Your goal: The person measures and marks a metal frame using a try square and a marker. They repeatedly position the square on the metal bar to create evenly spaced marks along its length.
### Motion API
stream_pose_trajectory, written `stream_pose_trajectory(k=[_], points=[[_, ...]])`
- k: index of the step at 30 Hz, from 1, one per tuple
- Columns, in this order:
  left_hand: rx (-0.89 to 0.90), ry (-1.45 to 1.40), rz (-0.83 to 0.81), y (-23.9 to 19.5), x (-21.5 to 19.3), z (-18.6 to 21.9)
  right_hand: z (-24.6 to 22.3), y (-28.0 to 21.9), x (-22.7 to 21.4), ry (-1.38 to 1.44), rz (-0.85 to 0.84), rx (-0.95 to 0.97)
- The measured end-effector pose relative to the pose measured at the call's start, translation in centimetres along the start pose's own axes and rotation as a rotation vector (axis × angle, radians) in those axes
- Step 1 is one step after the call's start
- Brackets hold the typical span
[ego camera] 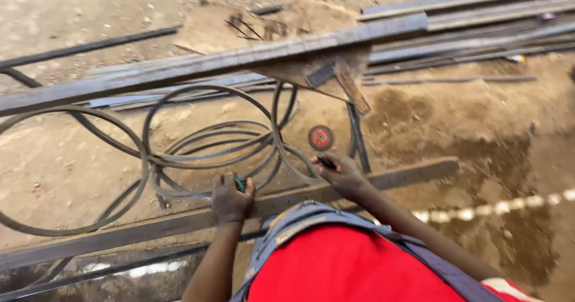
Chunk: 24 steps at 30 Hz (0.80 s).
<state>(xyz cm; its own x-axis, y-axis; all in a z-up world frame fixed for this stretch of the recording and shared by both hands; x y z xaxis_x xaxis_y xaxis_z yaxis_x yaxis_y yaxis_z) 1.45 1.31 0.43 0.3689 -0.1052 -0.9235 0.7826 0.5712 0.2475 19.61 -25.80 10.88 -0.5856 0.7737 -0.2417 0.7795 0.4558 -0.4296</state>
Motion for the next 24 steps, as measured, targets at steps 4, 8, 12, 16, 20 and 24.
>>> stream_pose_trajectory(k=[4, 8, 12, 16, 20, 24], points=[[-0.039, -0.020, 0.023, -0.3, -1.1, 0.5, 0.9, 0.4, 2.2, 0.124, -0.005, -0.014], [-0.032, -0.131, -0.027, -0.1, -1.8, 1.5, -4.2, -0.5, 2.9, 0.070, -0.033, 0.012], [0.002, -0.114, 0.028, -0.1, -1.0, 1.3, -5.5, 6.7, 3.4, -0.422, 0.086, -0.133], [0.012, -0.132, 0.061, 0.2, -1.6, 1.6, -10.7, 17.9, 0.5, -0.728, 0.195, -0.482], [0.007, -0.103, -0.032, 0.0, -1.5, 1.7, -18.2, 23.4, -0.1, -1.040, 0.085, -0.123], [-0.002, -0.089, -0.139, 0.2, -2.6, 2.3, -15.8, 30.4, -0.9, -1.301, 0.019, -0.127]])
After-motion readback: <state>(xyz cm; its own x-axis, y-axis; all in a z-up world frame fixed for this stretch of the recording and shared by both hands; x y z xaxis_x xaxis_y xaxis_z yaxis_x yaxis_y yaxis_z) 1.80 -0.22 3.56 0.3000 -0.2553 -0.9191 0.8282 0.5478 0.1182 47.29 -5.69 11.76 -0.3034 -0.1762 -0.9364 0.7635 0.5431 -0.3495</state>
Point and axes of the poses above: each hand's wrist, its own y-axis towards the middle knuckle, its own x-axis out of the palm, z = x × y, the point moved 2 cm from there along y, towards the middle knuckle, and after that the axes turned 6 degrees about x, right-handed, at the moved point
